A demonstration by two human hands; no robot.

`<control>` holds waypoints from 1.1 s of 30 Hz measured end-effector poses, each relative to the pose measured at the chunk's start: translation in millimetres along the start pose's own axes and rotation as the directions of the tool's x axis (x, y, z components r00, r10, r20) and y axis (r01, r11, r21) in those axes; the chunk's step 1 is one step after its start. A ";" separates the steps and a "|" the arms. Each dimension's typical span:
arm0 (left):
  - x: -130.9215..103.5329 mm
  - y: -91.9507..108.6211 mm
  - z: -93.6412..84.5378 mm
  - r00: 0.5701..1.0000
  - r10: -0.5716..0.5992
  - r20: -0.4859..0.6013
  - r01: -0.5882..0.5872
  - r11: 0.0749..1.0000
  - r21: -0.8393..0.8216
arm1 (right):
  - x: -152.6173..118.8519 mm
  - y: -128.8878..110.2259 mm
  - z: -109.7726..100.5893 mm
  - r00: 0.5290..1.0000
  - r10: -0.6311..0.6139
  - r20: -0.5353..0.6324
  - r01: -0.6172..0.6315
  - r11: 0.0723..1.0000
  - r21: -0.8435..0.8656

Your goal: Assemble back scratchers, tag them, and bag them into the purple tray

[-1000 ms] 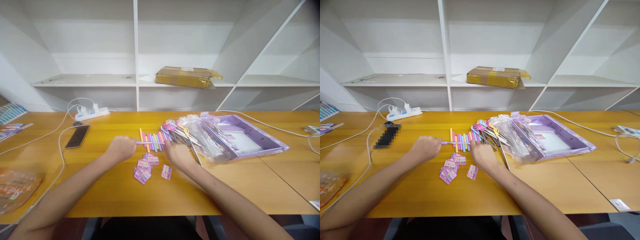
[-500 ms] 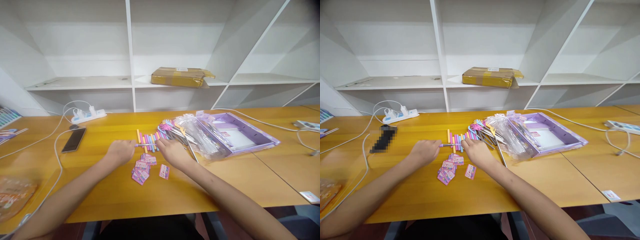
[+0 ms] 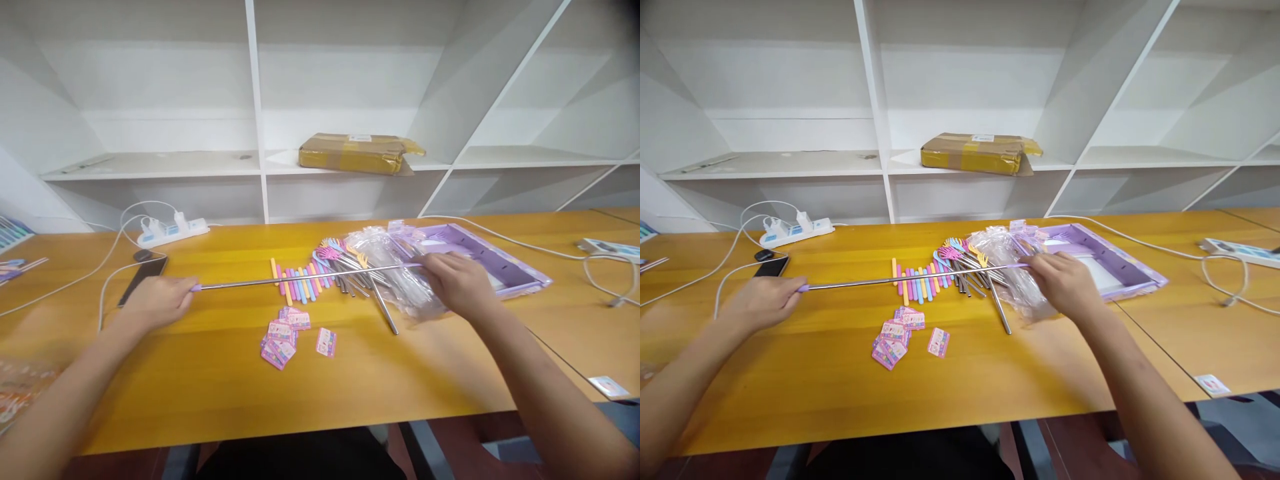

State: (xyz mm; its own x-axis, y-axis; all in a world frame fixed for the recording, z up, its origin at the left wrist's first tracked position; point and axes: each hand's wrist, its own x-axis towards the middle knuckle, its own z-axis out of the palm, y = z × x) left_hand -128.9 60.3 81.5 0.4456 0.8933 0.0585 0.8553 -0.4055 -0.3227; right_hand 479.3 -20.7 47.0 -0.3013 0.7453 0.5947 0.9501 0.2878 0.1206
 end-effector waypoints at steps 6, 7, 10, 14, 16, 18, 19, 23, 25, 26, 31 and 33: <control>-30.2 -36.0 5.5 0.998 -0.044 -0.045 0.042 0.998 -0.036 | -38.6 37.1 -29.8 0.979 0.202 0.009 -0.201 0.979 -0.038; -31.7 -36.1 5.7 0.999 -0.033 -0.025 0.032 0.999 -0.037 | -42.4 36.4 -30.1 0.977 0.211 0.024 -0.210 0.977 -0.034; -32.1 -30.3 5.1 0.999 -0.032 -0.008 0.032 0.999 -0.031 | -49.7 31.7 -26.1 0.972 0.233 0.034 -0.232 0.972 -0.038; -29.0 -22.7 6.8 0.998 -0.027 -0.057 0.026 0.999 -0.024 | -55.9 32.3 -20.3 0.932 0.362 0.031 -0.358 0.930 -0.079; -27.2 -21.5 10.3 0.998 -0.010 -0.068 0.009 1.000 -0.029 | -58.2 34.6 -19.0 0.902 0.430 0.030 -0.424 0.897 -0.122; -25.5 -20.8 14.5 0.998 0.007 -0.067 -0.010 0.999 -0.047 | -58.7 35.3 -18.4 0.869 0.493 0.045 -0.479 0.861 -0.171; -24.6 -20.3 16.6 0.998 0.010 -0.067 -0.014 0.998 -0.062 | -58.1 34.6 -18.3 0.851 0.521 0.064 -0.502 0.843 -0.191; -21.3 -19.4 21.7 0.998 0.000 -0.055 -0.006 0.995 -0.101 | -50.1 27.8 -18.9 0.778 0.604 0.175 -0.552 0.789 -0.269; -19.6 -20.3 21.8 0.999 -0.006 -0.031 0.003 0.996 -0.088 | -42.8 25.3 -19.3 0.739 0.638 0.218 -0.559 0.761 -0.329; -18.3 -20.2 21.3 1.000 -0.017 -0.014 0.016 0.997 -0.079 | -38.0 24.5 -19.0 0.723 0.651 0.231 -0.559 0.748 -0.356; 2.1 13.4 15.0 0.987 -0.131 0.089 0.141 0.984 -0.113 | 4.3 -7.1 -0.4 0.719 0.595 0.359 -0.476 0.798 -0.369; 17.7 48.3 11.2 0.983 -0.111 0.146 0.135 0.978 -0.161 | 26.4 -49.1 18.0 0.757 0.480 0.444 -0.385 0.876 -0.291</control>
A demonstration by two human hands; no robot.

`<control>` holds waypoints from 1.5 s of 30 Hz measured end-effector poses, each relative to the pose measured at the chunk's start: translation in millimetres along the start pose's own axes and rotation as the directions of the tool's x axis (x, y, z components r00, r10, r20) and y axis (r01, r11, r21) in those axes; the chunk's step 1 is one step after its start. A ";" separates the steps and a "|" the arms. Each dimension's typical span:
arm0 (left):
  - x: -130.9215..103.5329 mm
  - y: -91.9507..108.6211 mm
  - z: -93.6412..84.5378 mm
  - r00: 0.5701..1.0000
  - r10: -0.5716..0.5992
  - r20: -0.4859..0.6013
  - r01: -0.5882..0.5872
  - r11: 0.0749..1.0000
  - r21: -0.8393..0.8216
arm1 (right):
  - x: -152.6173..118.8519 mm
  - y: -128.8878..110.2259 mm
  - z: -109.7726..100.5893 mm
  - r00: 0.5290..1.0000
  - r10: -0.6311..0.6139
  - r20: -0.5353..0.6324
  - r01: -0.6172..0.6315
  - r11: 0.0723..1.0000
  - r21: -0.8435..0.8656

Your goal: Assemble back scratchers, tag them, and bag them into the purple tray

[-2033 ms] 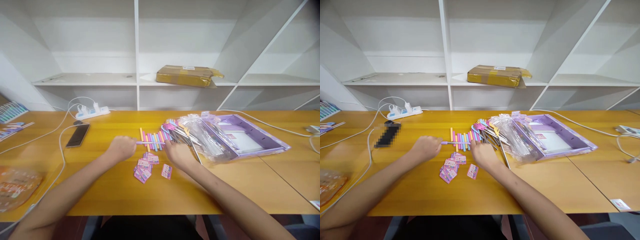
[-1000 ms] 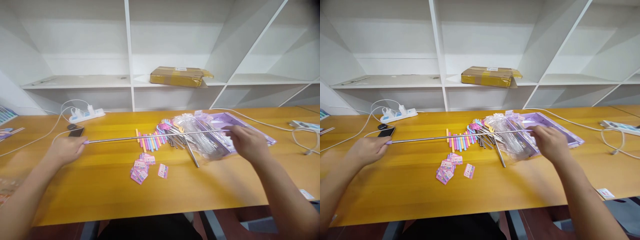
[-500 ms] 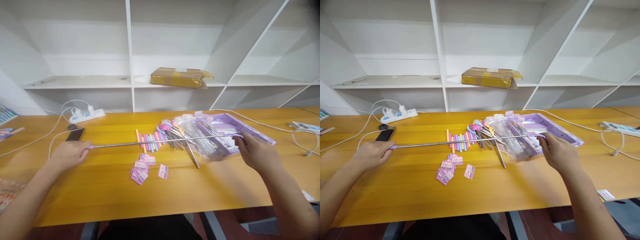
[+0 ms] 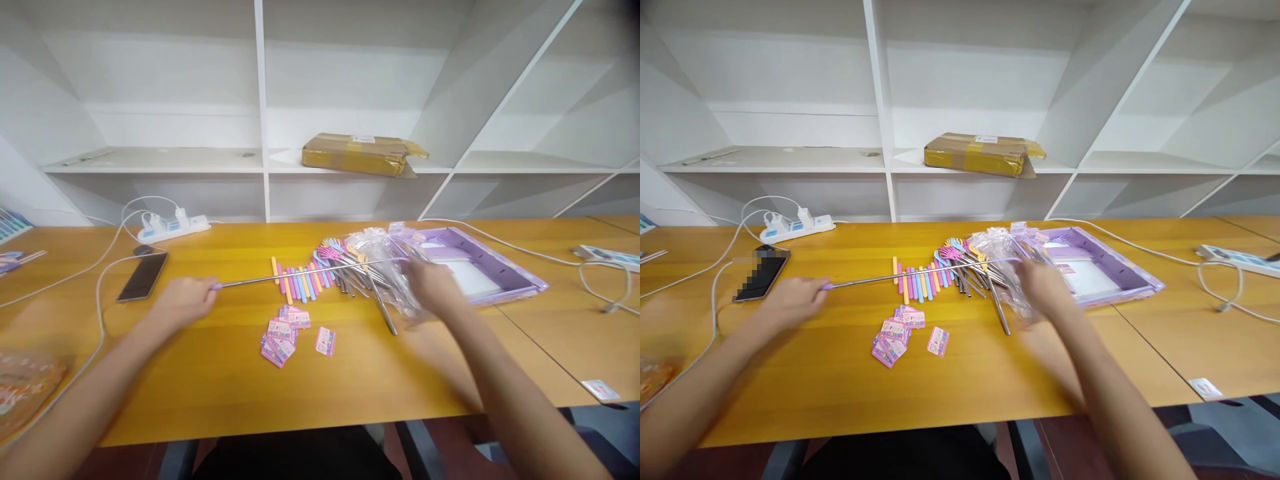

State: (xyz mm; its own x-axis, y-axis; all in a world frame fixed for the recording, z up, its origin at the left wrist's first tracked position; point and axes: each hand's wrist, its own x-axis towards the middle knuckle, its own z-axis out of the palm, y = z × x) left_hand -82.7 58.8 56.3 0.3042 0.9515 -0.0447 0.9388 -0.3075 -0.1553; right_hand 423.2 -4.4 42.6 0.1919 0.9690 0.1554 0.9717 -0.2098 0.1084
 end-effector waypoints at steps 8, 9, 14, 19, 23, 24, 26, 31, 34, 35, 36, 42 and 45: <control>9.7 92.8 -3.5 0.995 0.084 -0.051 -0.089 0.991 -0.102 | -22.2 -166.7 -0.6 0.871 -0.482 -0.096 0.486 0.873 0.030; 6.2 92.1 -3.2 0.995 0.084 -0.054 -0.090 0.989 -0.121 | -20.6 -162.2 -5.1 0.837 -0.536 -0.105 0.543 0.839 0.043; -6.1 91.1 8.7 0.992 0.112 -0.058 -0.126 0.912 -0.391 | 9.1 -101.0 -13.9 0.913 -0.408 -0.028 0.409 0.907 0.102; -3.6 88.4 24.6 0.993 0.063 -0.104 -0.114 0.785 -0.609 | 37.4 -44.9 16.8 0.979 0.204 0.000 -0.204 0.979 0.004; -3.7 79.3 35.3 0.993 0.027 -0.114 -0.098 0.727 -0.680 | 41.9 -15.5 43.2 0.950 0.313 0.018 -0.313 0.949 0.023; -4.2 77.8 37.9 0.993 0.023 -0.112 -0.095 0.715 -0.692 | 41.7 -10.4 46.7 0.948 0.317 0.014 -0.317 0.948 0.027; -5.1 76.7 42.6 0.994 0.017 -0.110 -0.091 0.694 -0.714 | 41.2 -2.5 49.0 0.946 0.325 -0.007 -0.324 0.945 0.043; -4.8 81.6 50.1 0.983 0.030 -0.179 -0.157 0.631 -0.760 | 41.0 5.0 35.7 0.929 0.352 -0.117 -0.330 0.928 0.170; -6.0 85.5 50.8 0.970 0.079 -0.230 -0.231 0.585 -0.777 | 40.5 -2.2 23.3 0.893 0.346 -0.287 -0.220 0.892 0.394; -7.2 86.9 50.3 0.968 0.091 -0.233 -0.243 0.574 -0.782 | 40.0 -7.3 19.7 0.868 0.354 -0.349 -0.149 0.855 0.496; -8.6 88.5 49.2 0.968 0.098 -0.232 -0.246 0.563 -0.789 | 39.0 -13.9 16.4 0.842 0.364 -0.398 -0.059 0.796 0.602; -20.4 99.5 35.4 0.963 0.178 -0.201 -0.260 0.434 -0.863 | 14.9 -77.5 8.2 0.946 0.156 -0.284 0.272 0.094 0.958; -25.1 103.4 31.5 0.926 0.310 -0.214 -0.326 0.372 -0.869 | -7.9 -116.9 14.0 0.980 -0.136 -0.143 0.141 -0.025 0.990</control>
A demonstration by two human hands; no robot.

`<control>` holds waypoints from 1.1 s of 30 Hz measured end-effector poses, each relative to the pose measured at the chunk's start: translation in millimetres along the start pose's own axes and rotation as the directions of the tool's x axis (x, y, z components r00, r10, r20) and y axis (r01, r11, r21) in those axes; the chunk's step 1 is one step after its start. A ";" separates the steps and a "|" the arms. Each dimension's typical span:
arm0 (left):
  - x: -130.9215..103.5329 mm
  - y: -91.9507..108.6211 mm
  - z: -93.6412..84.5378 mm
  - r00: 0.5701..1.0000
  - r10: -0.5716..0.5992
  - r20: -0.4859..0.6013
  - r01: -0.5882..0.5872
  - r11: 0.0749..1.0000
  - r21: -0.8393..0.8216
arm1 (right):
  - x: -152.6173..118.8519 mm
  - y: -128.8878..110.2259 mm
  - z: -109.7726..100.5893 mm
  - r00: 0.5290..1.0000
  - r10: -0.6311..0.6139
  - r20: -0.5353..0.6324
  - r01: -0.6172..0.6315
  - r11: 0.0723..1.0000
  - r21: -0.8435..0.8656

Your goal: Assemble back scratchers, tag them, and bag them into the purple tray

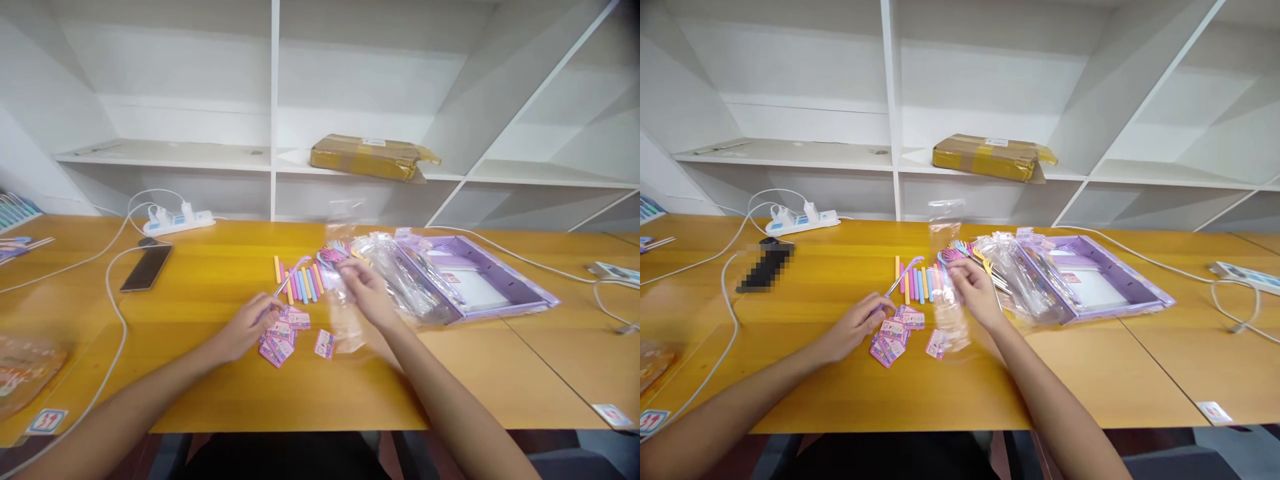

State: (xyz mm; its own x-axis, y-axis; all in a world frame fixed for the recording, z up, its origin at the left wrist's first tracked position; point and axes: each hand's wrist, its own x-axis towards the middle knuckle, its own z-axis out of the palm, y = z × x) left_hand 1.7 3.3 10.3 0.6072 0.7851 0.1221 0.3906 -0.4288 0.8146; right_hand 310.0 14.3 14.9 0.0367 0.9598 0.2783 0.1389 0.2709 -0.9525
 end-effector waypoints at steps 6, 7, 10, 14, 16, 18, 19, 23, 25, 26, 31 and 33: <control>-4.8 -4.8 17.2 0.991 0.040 0.124 -0.027 0.994 -0.105 | -31.7 13.6 61.9 0.918 0.110 0.382 -0.193 0.964 0.185; -5.2 -6.5 20.9 0.993 0.022 0.115 -0.008 0.993 -0.114 | -34.6 14.6 66.2 0.910 0.119 0.397 -0.217 0.953 0.212; -5.7 -9.6 29.0 0.997 -0.023 0.078 0.033 0.991 -0.127 | -38.4 16.3 70.9 0.931 0.121 0.345 -0.221 0.938 0.266; -6.8 -5.3 29.8 0.997 -0.031 0.068 0.041 0.988 -0.147 | -36.5 20.4 70.1 0.928 0.196 0.318 -0.299 0.900 0.318; -7.7 -1.1 28.3 0.993 -0.011 0.117 0.027 0.990 -0.139 | -35.0 22.4 70.8 0.905 0.218 0.365 -0.347 0.874 0.340; -8.4 2.1 27.4 0.987 0.029 0.157 -0.009 0.992 -0.127 | -34.0 22.8 72.2 0.886 0.218 0.410 -0.368 0.869 0.332; -8.6 2.9 27.4 0.986 0.047 0.160 -0.027 0.992 -0.120 | -33.7 22.4 72.9 0.881 0.218 0.420 -0.368 0.873 0.319; -7.3 1.7 27.8 0.995 0.022 0.100 -0.009 0.991 -0.130 | -34.0 18.0 74.2 0.908 0.189 0.373 -0.297 0.919 0.257; -5.5 0.0 26.7 0.999 0.001 0.049 0.007 0.987 -0.162 | -34.6 15.9 73.8 0.923 0.163 0.348 -0.255 0.938 0.236; -4.4 -0.8 25.5 1.000 0.003 0.009 -0.001 0.983 -0.182 | -34.7 15.0 73.3 0.932 0.152 0.330 -0.237 0.942 0.237; 1.3 -6.0 14.8 0.957 -0.111 -0.267 -0.011 0.909 -0.418 | -29.5 9.8 63.8 0.997 0.067 0.031 -0.073 0.899 0.432; 3.0 -9.6 9.9 0.923 -0.185 -0.336 -0.013 0.861 -0.509 | -26.9 7.1 57.1 0.998 0.061 -0.009 -0.048 0.869 0.492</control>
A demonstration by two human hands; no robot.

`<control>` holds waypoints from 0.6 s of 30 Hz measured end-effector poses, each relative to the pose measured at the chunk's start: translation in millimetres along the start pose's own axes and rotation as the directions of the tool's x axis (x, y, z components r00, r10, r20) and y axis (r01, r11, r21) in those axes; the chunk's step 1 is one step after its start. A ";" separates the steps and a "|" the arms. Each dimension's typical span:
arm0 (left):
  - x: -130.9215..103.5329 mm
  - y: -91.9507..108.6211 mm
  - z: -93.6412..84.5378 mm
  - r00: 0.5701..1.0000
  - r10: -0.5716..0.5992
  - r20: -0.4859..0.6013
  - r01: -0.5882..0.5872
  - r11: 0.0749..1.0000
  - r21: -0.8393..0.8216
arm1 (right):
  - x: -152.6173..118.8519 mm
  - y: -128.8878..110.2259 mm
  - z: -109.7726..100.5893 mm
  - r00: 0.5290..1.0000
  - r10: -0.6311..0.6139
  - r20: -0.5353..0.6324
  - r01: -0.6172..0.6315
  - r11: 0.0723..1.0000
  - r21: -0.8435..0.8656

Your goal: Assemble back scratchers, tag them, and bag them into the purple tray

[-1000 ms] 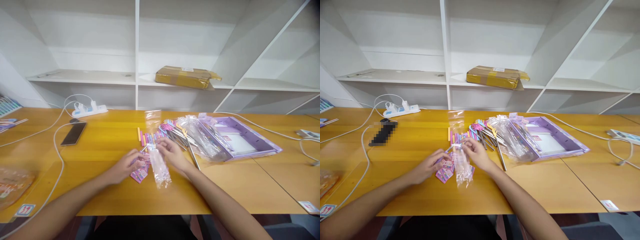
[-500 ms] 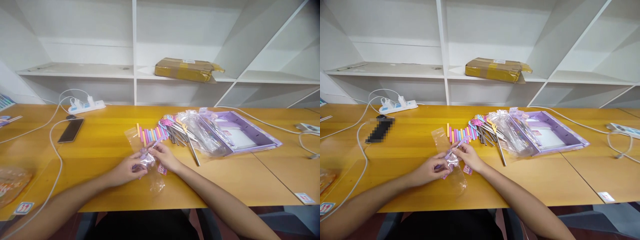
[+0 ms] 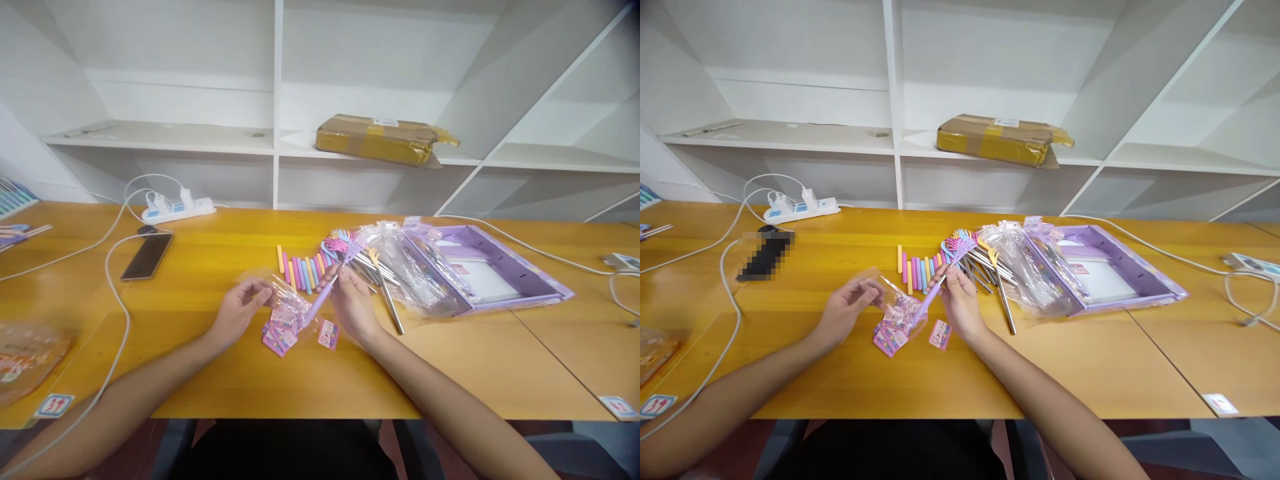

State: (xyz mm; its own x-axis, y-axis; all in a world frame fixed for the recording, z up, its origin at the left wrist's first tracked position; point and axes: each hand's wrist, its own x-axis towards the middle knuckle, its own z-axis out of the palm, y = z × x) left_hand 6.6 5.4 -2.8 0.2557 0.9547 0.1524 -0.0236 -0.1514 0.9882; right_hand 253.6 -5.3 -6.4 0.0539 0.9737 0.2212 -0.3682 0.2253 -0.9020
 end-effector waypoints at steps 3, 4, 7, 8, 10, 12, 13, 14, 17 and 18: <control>5.1 -0.7 -7.0 0.994 0.003 -0.113 -0.013 0.996 -0.086 | -1.4 -7.3 -6.7 0.988 0.090 0.125 -0.084 0.995 -0.055; 6.6 -0.4 -8.9 0.989 0.001 -0.145 -0.017 0.994 -0.107 | -3.4 -9.1 -8.3 0.971 0.137 0.198 -0.116 0.987 -0.115; 10.0 2.8 -13.0 0.977 0.009 -0.213 -0.046 0.985 -0.169 | -11.1 -12.7 -9.3 0.880 0.243 0.409 -0.107 0.939 -0.327; 10.7 4.4 -13.9 0.975 0.020 -0.223 -0.063 0.980 -0.189 | -13.1 -13.7 -8.5 0.854 0.254 0.453 -0.066 0.918 -0.391; 11.7 7.9 -15.3 0.971 0.037 -0.235 -0.092 0.970 -0.226 | -15.4 -15.5 -6.5 0.822 0.249 0.512 0.043 0.870 -0.492; 12.3 10.8 -16.5 0.968 0.037 -0.247 -0.101 0.962 -0.254 | -15.3 -17.2 -5.1 0.802 0.241 0.546 0.138 0.815 -0.563; 12.5 11.8 -17.1 0.968 0.031 -0.249 -0.099 0.960 -0.263 | -14.6 -18.0 -5.1 0.795 0.240 0.558 0.177 0.788 -0.590; 12.8 12.5 -17.7 0.969 0.025 -0.246 -0.093 0.959 -0.269 | -13.8 -18.7 -5.3 0.791 0.239 0.563 0.208 0.761 -0.615; 14.0 12.5 -19.7 0.973 0.015 -0.228 -0.076 0.963 -0.259 | -11.0 -20.8 -7.6 0.808 0.232 0.541 0.253 0.693 -0.675; 14.4 12.1 -20.2 0.974 0.015 -0.228 -0.074 0.965 -0.252 | -10.2 -21.6 -8.5 0.816 0.227 0.532 0.258 0.681 -0.686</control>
State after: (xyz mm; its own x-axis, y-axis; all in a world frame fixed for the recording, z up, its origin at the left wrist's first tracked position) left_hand -9.5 22.5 11.7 0.0281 0.9856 0.1667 -0.2848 -0.1520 0.9465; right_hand 268.8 -19.8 7.7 -0.5331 0.8282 0.1727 0.4000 0.4266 -0.8111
